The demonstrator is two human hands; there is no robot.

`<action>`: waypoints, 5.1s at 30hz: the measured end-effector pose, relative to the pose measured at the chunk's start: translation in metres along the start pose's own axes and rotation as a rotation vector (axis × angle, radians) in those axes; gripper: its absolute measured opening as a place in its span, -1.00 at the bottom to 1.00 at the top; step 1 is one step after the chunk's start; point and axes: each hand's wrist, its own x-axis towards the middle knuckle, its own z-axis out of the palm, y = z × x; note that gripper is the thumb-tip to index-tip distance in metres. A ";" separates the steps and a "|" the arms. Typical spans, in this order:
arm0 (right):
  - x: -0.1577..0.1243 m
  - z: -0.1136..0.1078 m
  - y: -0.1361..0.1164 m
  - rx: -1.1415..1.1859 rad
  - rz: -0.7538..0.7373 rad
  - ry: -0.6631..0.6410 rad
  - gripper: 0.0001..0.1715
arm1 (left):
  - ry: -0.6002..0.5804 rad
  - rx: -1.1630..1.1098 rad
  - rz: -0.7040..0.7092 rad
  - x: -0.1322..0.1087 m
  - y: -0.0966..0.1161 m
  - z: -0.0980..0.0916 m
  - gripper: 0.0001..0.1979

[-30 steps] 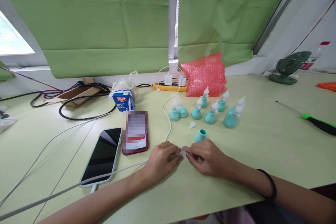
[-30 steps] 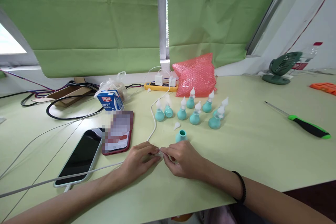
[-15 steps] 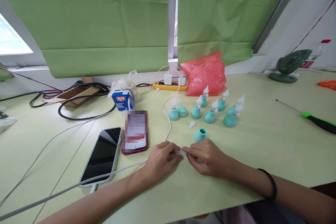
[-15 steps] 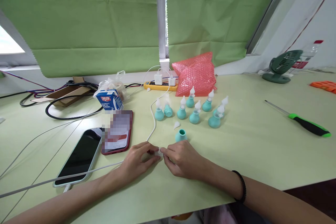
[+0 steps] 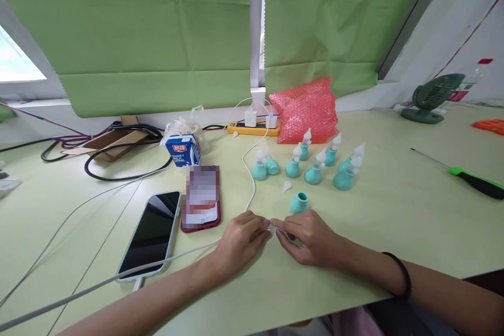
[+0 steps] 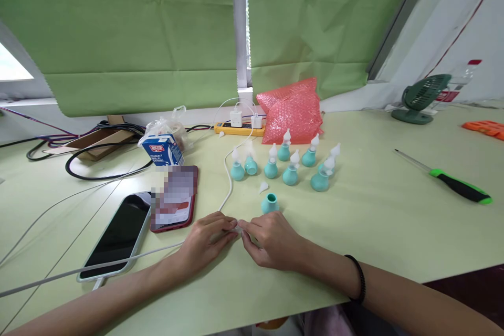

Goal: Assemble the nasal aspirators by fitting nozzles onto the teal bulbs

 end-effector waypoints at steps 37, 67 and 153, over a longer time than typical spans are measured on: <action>0.001 0.002 -0.002 0.048 -0.035 0.043 -0.76 | -0.055 0.048 -0.209 0.000 0.008 -0.004 -0.88; 0.017 -0.039 0.018 0.256 0.333 -0.198 -0.72 | 0.238 -0.342 -0.270 0.003 0.019 -0.010 -0.84; 0.017 -0.009 0.054 -0.381 0.497 -0.402 -0.75 | -0.120 -0.271 -0.321 0.012 0.035 -0.033 -0.78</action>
